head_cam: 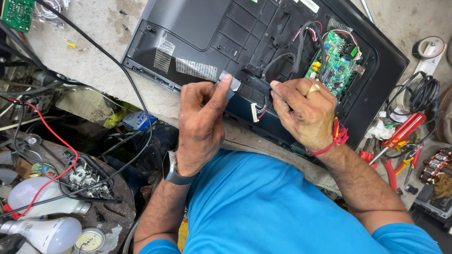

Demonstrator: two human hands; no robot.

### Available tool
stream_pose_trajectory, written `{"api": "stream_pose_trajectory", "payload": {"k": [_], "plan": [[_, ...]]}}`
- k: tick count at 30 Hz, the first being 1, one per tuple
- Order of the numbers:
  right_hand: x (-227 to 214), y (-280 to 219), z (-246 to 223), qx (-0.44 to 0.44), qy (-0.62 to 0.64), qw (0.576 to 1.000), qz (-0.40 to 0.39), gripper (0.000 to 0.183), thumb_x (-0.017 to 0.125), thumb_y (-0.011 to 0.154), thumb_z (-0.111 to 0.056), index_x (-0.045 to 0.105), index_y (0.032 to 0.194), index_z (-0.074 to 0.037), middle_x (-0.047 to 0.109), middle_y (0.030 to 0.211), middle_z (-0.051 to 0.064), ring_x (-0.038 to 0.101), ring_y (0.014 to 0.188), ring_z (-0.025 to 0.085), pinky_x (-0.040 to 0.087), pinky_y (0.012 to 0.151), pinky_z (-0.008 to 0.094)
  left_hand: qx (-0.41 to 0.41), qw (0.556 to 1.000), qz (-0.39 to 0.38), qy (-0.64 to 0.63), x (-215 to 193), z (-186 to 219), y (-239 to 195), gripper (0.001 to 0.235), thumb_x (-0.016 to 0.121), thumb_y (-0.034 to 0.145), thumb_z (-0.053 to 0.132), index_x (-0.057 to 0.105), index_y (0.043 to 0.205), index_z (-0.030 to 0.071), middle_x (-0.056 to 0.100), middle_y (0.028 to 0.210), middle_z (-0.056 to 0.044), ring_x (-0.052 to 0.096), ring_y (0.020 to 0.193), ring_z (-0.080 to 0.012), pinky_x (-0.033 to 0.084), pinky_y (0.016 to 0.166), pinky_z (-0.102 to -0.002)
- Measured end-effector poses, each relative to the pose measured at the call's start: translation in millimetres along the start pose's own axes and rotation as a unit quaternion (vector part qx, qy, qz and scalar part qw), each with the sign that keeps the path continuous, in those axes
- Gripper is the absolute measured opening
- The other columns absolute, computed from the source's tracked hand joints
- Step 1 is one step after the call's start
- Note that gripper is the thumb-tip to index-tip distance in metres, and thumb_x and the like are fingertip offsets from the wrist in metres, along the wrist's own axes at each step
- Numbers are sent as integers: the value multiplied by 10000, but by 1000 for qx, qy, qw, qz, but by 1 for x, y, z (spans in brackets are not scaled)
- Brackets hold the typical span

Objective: The person works on the back of a flat-screen TV, connecting and taping wires to the internal circuit board. They use electrical tape to secure connections and a screwdriver to fasten screws on the TV chassis.

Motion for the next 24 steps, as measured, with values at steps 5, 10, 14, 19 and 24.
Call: {"api": "stream_pose_trajectory", "payload": {"k": [5,10,14,19,24], "plan": [[-1,-1,2,-6,1,1000,-6,277,822,925,31,725,1172,-48,706,980,60,710,887,229,557,772,355,-16,991,24,-130,1,5,6,402,728,983,-45,628,1348,89,718,1089,-41,695,980,-152,598,840,-286],[-1,1,0,-7,-8,1000,15,267,830,909,24,729,1144,-50,710,975,60,710,876,231,551,755,360,60,997,45,-34,-1,13,19,223,826,943,30,708,1125,82,732,1045,-3,699,975,-178,566,838,-325],[-1,-1,2,-9,-4,1000,24,256,830,912,33,726,1133,-45,709,976,61,711,876,228,551,751,354,88,991,35,95,11,8,26,179,829,887,54,712,1015,98,732,1002,-26,647,949,-238,473,821,-404],[0,-4,7,-3,1,1000,28,265,818,912,51,729,1141,-47,707,991,58,709,893,231,557,777,360,74,995,38,51,4,-8,22,215,754,951,-25,698,1138,64,734,1101,-49,664,1035,-239,510,916,-379],[0,-5,6,-1,2,999,34,263,832,919,45,726,1140,-51,703,992,56,704,898,231,553,781,365,32,999,41,17,-11,-16,19,238,772,991,12,699,1208,77,707,1133,-59,659,1043,-233,548,888,-326]]}}
Point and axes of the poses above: each hand's wrist, its own y-axis towards the middle knuckle, its own x-axis out of the palm, z = x × y, the point moved 8 cm from there along y, towards the middle knuckle
